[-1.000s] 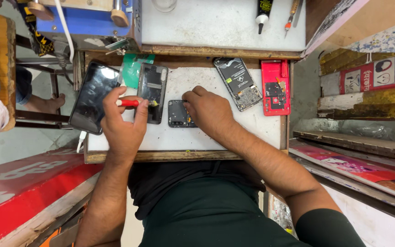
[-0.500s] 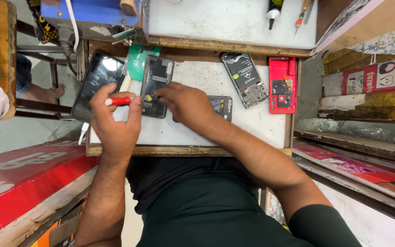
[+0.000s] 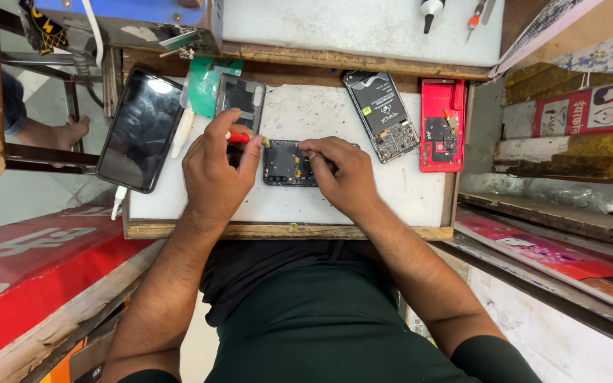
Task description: The person uses a screwdriver to remove screws from a disassembled smartphone. They then use a plastic pry tool to lift and disconnect internal components, including the battery connector. The person continues to unscrew and remove parts from the device's chassis.
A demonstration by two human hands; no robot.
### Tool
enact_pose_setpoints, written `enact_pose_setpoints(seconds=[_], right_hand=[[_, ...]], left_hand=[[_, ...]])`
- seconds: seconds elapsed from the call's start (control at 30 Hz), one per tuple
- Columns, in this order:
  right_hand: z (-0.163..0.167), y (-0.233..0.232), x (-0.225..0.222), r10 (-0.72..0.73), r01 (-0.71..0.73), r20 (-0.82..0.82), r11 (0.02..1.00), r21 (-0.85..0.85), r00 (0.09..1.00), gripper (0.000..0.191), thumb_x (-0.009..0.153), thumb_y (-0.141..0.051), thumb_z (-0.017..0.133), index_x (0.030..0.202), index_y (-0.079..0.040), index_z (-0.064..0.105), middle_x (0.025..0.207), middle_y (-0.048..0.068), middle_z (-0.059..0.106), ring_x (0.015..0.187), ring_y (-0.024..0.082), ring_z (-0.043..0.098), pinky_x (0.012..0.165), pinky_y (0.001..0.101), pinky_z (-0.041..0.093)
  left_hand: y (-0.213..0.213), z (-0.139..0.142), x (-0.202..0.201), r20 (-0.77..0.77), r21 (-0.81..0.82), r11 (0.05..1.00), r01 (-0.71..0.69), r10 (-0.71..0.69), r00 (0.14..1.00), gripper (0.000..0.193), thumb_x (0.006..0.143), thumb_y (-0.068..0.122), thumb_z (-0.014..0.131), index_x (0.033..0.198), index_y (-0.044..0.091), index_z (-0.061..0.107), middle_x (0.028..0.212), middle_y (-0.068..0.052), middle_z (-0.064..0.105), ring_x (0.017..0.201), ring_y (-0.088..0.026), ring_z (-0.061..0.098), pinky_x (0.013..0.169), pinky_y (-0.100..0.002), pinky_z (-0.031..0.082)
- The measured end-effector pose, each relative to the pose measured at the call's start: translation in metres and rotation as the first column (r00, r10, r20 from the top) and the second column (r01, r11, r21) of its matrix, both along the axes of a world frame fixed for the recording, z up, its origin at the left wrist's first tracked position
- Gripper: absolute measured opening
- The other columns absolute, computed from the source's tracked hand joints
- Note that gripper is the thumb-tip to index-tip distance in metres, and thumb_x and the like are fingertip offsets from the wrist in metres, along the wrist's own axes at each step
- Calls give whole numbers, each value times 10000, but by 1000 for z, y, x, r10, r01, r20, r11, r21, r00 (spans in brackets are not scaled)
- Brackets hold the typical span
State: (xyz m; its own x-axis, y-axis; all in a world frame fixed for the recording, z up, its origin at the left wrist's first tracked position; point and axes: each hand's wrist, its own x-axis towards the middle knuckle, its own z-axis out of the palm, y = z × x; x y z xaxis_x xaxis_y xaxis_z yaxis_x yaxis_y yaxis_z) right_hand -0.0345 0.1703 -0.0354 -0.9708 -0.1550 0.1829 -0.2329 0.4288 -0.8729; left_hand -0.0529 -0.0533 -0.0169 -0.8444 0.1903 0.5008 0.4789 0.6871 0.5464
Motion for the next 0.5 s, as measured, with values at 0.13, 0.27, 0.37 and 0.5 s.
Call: enact_pose_setpoints(seconds=[0.13,0.27,0.37,0.5], right_hand=[[-3,-1,-2,-13,13,-4,1000,9,1000,191,956,-13,645,1106,-62,751,961,92,763,707,154,704,627,269,547],[-4,-3,-2,-14,13,25,999,31,1000,180,963,-25,646,1099,-65,757,935,87,761,675,138,694,596,260,540],[-5,-3,-2,-9,9,12,1000,29,1000,180,971,-30,641,1105,-64,756,940,84,762,690,130,698,601,253,544],[-5,-2,-2,-22,19,52,998,60,998,189,964,-33,638,1098,-67,766,903,82,759,667,138,691,597,261,539]], left_hand=[[1,1,0,-12,-48,998,30,-31,999,551,960,59,826,1377,47,467,1000,-72,734,903,-247,735,832,-391,589],[3,8,-2,56,-85,974,209,-205,977,482,983,-1,725,1387,99,481,1116,-103,730,1038,-278,724,930,-405,582],[8,16,-4,32,-198,953,227,-225,974,450,964,-9,688,1358,131,519,1082,-95,728,1028,-274,717,962,-465,558],[13,24,-9,81,-270,958,99,-80,993,436,973,180,792,1327,71,562,915,-106,685,875,-300,679,913,-478,561]])
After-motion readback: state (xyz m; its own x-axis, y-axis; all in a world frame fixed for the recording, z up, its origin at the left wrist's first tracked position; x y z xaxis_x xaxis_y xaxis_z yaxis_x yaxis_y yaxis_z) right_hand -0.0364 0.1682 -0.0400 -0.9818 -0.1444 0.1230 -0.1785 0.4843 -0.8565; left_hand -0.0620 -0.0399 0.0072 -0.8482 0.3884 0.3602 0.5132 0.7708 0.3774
